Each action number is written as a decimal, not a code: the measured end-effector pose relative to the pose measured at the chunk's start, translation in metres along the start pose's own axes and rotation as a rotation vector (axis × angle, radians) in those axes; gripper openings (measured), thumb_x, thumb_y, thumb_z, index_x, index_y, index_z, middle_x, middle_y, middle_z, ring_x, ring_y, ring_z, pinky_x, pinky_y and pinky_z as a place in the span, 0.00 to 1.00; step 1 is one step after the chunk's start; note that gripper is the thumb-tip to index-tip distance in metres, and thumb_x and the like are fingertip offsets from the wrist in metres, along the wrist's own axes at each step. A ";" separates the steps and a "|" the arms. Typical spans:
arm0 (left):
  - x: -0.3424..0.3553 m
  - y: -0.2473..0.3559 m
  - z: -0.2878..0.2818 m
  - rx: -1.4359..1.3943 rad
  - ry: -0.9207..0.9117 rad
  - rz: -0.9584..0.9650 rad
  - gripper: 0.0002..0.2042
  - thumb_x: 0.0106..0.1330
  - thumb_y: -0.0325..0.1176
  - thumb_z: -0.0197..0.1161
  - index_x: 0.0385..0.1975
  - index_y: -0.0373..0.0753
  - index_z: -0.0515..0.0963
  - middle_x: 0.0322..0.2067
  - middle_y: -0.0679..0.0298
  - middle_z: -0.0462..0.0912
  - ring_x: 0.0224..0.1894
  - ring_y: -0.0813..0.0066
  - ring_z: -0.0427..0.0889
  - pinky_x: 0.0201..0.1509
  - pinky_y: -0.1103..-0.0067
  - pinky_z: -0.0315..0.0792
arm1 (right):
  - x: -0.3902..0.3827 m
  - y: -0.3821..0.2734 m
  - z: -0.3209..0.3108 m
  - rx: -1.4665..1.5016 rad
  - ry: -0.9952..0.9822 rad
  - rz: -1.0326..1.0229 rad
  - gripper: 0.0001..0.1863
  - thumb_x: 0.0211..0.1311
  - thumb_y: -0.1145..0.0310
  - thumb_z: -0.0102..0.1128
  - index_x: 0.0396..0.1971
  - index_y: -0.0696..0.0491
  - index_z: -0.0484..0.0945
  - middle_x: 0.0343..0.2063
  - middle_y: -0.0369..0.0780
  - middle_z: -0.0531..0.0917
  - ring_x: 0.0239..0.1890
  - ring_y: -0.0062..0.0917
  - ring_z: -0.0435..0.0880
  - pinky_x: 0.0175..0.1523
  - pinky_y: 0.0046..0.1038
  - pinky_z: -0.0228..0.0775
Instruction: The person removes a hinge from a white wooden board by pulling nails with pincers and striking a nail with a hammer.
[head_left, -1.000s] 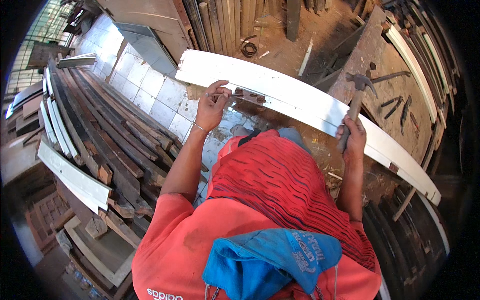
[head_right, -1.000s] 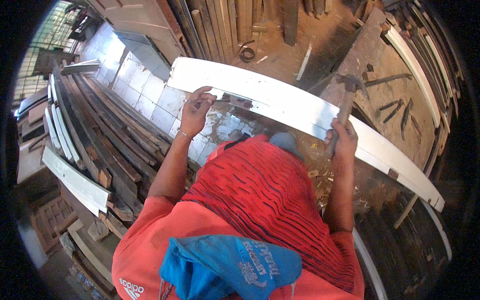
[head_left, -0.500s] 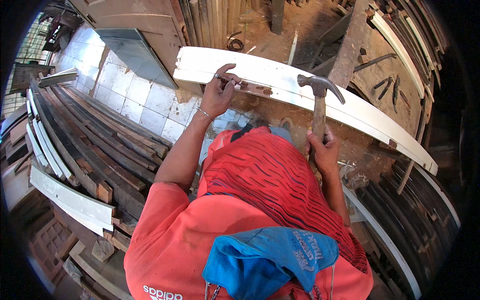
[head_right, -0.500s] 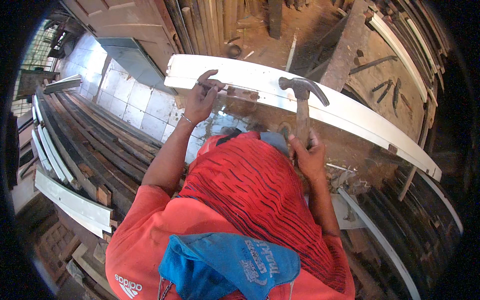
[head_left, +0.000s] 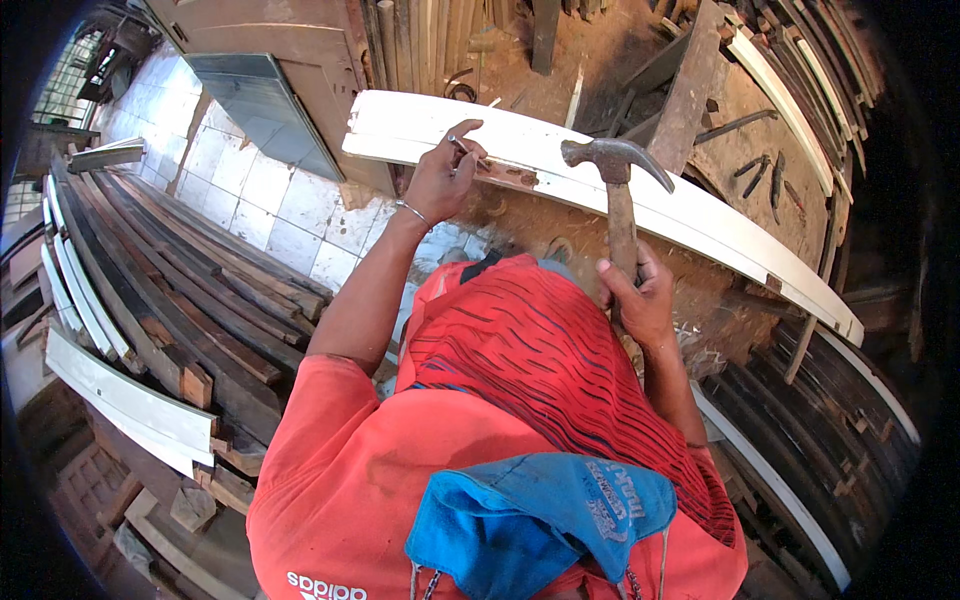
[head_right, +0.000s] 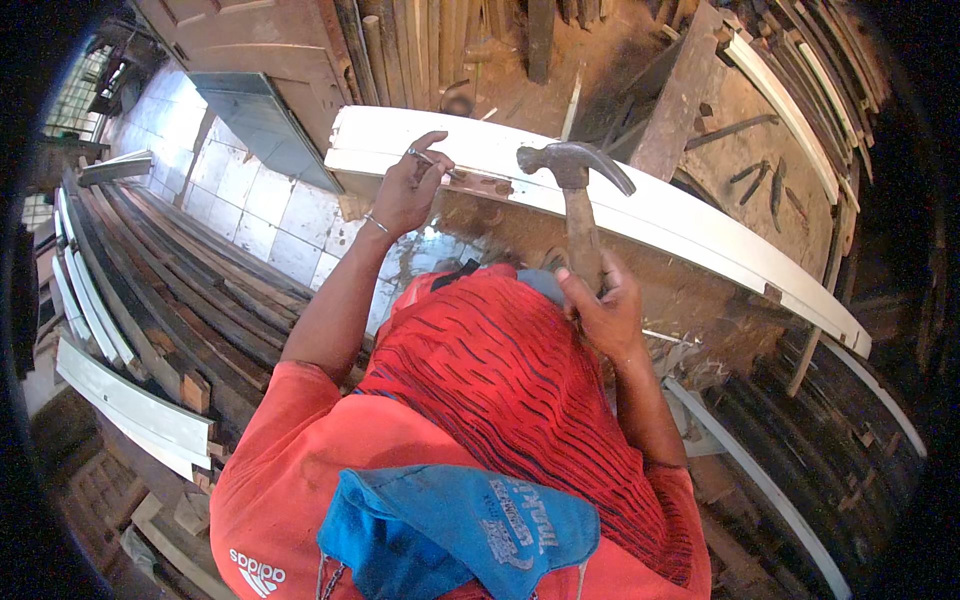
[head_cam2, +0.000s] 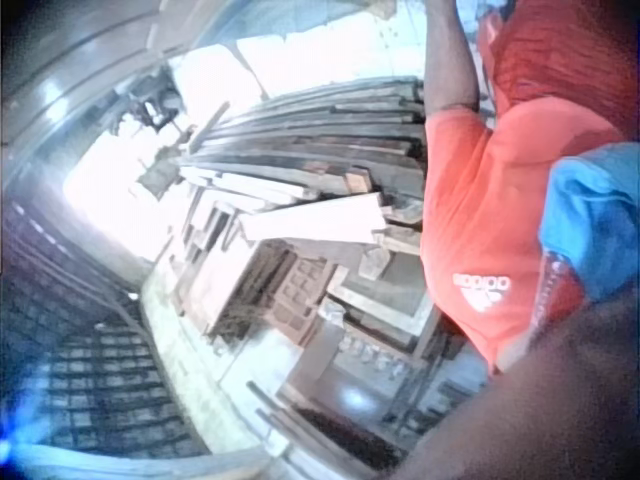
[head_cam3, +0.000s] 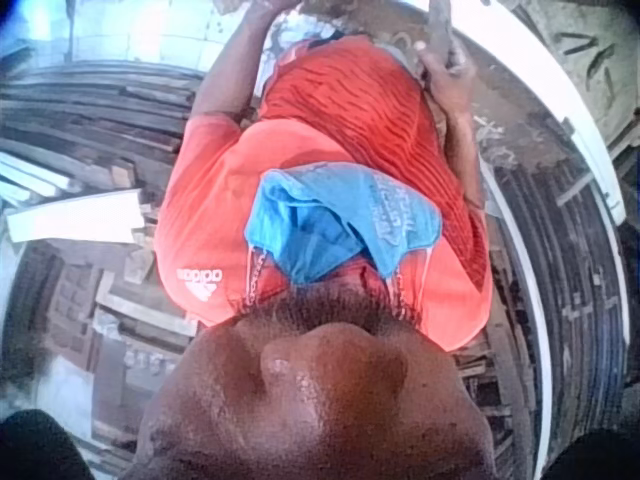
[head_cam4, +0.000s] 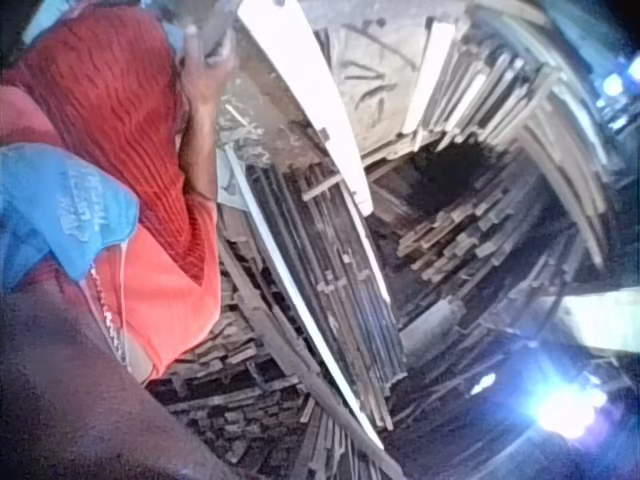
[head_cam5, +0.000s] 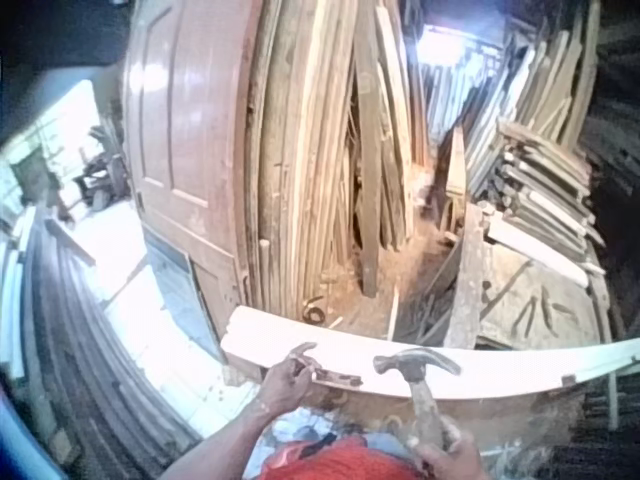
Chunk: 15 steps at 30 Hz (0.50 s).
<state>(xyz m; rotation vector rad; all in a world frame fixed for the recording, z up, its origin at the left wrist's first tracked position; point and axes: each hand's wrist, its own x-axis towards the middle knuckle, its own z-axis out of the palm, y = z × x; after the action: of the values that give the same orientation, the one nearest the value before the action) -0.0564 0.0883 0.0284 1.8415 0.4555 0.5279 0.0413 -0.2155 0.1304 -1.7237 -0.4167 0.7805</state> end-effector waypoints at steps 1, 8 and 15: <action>0.001 0.003 0.000 0.027 0.001 -0.001 0.21 0.72 0.26 0.54 0.65 0.40 0.70 0.37 0.61 0.85 0.40 0.71 0.86 0.50 0.74 0.78 | 0.000 0.000 -0.001 -0.032 -0.009 -0.002 0.15 0.67 0.69 0.66 0.48 0.60 0.76 0.22 0.33 0.78 0.20 0.15 0.76 0.25 0.21 0.68; -0.001 0.002 -0.001 0.043 0.013 -0.011 0.21 0.72 0.27 0.54 0.65 0.39 0.70 0.37 0.59 0.86 0.40 0.67 0.86 0.51 0.73 0.78 | 0.004 -0.005 0.001 -0.076 -0.064 0.036 0.15 0.65 0.68 0.68 0.47 0.58 0.78 0.25 0.32 0.79 0.21 0.13 0.76 0.26 0.21 0.68; 0.002 0.000 -0.001 0.029 -0.025 -0.025 0.22 0.73 0.28 0.55 0.66 0.40 0.68 0.37 0.62 0.86 0.43 0.72 0.85 0.53 0.74 0.77 | 0.009 -0.011 0.006 -0.180 -0.103 0.042 0.17 0.66 0.66 0.68 0.50 0.58 0.79 0.24 0.31 0.79 0.21 0.13 0.76 0.26 0.21 0.68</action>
<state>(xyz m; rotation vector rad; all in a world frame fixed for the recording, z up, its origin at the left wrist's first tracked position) -0.0555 0.0896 0.0284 1.8660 0.4706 0.4832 0.0446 -0.2022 0.1375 -1.8697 -0.5356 0.8873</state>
